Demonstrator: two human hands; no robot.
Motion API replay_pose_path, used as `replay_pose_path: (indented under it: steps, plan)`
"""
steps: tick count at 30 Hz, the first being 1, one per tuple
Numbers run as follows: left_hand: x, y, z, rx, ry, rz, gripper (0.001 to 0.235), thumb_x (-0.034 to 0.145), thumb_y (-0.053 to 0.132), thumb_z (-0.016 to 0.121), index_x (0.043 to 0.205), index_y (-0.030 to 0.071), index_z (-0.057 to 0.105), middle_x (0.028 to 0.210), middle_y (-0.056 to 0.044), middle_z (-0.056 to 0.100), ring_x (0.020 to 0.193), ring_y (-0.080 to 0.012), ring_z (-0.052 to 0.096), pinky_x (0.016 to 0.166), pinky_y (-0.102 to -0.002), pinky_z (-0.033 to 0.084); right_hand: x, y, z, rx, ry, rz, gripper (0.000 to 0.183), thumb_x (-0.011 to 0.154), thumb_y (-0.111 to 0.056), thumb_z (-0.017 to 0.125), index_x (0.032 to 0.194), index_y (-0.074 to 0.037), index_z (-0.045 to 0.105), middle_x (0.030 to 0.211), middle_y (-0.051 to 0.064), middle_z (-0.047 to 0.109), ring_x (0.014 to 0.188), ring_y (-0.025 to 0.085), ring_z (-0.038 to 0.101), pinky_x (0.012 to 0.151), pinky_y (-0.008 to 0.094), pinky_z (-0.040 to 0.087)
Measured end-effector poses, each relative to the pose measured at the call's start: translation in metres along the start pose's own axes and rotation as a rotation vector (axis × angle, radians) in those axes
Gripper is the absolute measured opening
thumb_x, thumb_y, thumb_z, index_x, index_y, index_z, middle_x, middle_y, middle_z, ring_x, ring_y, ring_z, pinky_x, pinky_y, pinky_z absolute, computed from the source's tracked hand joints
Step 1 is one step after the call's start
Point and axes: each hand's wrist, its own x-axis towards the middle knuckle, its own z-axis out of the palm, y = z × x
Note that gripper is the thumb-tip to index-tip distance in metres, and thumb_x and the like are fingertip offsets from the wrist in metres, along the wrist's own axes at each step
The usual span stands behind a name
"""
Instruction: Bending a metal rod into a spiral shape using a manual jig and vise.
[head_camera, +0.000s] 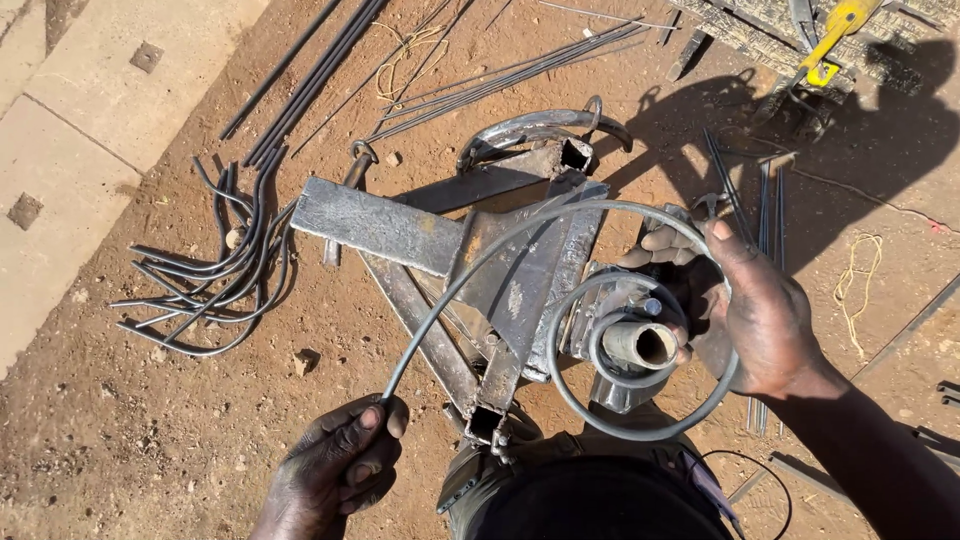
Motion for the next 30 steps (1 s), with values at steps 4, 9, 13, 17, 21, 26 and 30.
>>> replay_pose_path:
  steps: [4, 9, 13, 17, 21, 26, 30]
  plan:
    - [-0.005, -0.008, 0.008, -0.057, -0.021, 0.033, 0.031, 0.100, 0.022, 0.060, 0.095, -0.008, 0.063, 0.055, 0.001, 0.030, 0.038, -0.0042, 0.017, 0.031, -0.022, 0.013, -0.005, -0.008, 0.015, 0.001, 0.066, 0.008, 0.052, 0.101, -0.045, 0.049, 0.123, 0.000, 0.063, 0.122, 0.028, 0.071, 0.117, 0.042, 0.068, 0.096, 0.058, 0.054]
    - [-0.007, -0.022, 0.012, -0.111, -0.069, 0.075, 0.033, 0.098, 0.025, 0.065, 0.095, -0.008, 0.065, 0.052, 0.000, 0.032, 0.037, -0.0042, 0.018, 0.029, -0.021, 0.013, -0.012, -0.016, 0.030, -0.055, 0.223, -0.011, 0.059, 0.102, -0.042, 0.040, 0.122, 0.009, 0.062, 0.126, 0.034, 0.069, 0.120, 0.043, 0.068, 0.104, 0.059, 0.054]
    - [-0.008, -0.033, 0.003, -0.109, -0.119, 0.063, 0.033, 0.100, 0.027, 0.063, 0.097, -0.006, 0.063, 0.055, 0.002, 0.030, 0.039, -0.0035, 0.018, 0.029, -0.021, 0.016, -0.010, -0.010, 0.018, 0.093, 0.185, 0.011, 0.061, 0.099, -0.047, 0.045, 0.123, 0.006, 0.062, 0.128, 0.033, 0.067, 0.125, 0.043, 0.065, 0.109, 0.057, 0.049]
    - [-0.016, -0.043, 0.004, -0.176, -0.137, 0.066, 0.030, 0.103, 0.022, 0.058, 0.101, -0.008, 0.061, 0.055, -0.001, 0.032, 0.039, -0.0064, 0.022, 0.030, -0.022, 0.022, -0.009, -0.004, 0.014, 0.116, 0.114, -0.071, 0.059, 0.097, -0.050, 0.053, 0.114, 0.005, 0.068, 0.120, 0.032, 0.071, 0.118, 0.043, 0.070, 0.101, 0.058, 0.054]
    - [-0.015, -0.044, 0.004, -0.138, -0.117, 0.062, 0.033, 0.102, 0.026, 0.060, 0.100, -0.006, 0.062, 0.054, -0.001, 0.032, 0.037, -0.0062, 0.021, 0.029, -0.023, 0.020, -0.006, 0.000, 0.009, 0.157, 0.092, -0.084, 0.064, 0.099, -0.051, 0.048, 0.120, 0.008, 0.064, 0.127, 0.034, 0.068, 0.125, 0.043, 0.067, 0.100, 0.055, 0.053]
    - [-0.014, -0.031, 0.011, -0.049, 0.053, 0.069, 0.031, 0.097, 0.025, 0.064, 0.097, -0.005, 0.065, 0.053, 0.001, 0.029, 0.039, -0.0041, 0.020, 0.031, -0.022, 0.013, -0.033, 0.042, 0.009, 0.506, 0.002, -0.202, 0.044, 0.103, -0.041, 0.063, 0.113, 0.001, 0.073, 0.108, 0.015, 0.076, 0.099, 0.030, 0.075, 0.065, 0.043, 0.065]
    - [-0.013, -0.024, 0.002, -0.079, -0.079, 0.047, 0.031, 0.100, 0.025, 0.061, 0.102, -0.006, 0.063, 0.055, 0.001, 0.029, 0.040, -0.0047, 0.019, 0.030, -0.021, 0.018, -0.042, 0.063, 0.021, 0.399, 0.348, -0.212, 0.049, 0.098, -0.052, 0.057, 0.121, -0.010, 0.065, 0.121, 0.012, 0.069, 0.107, 0.033, 0.070, 0.075, 0.049, 0.061]
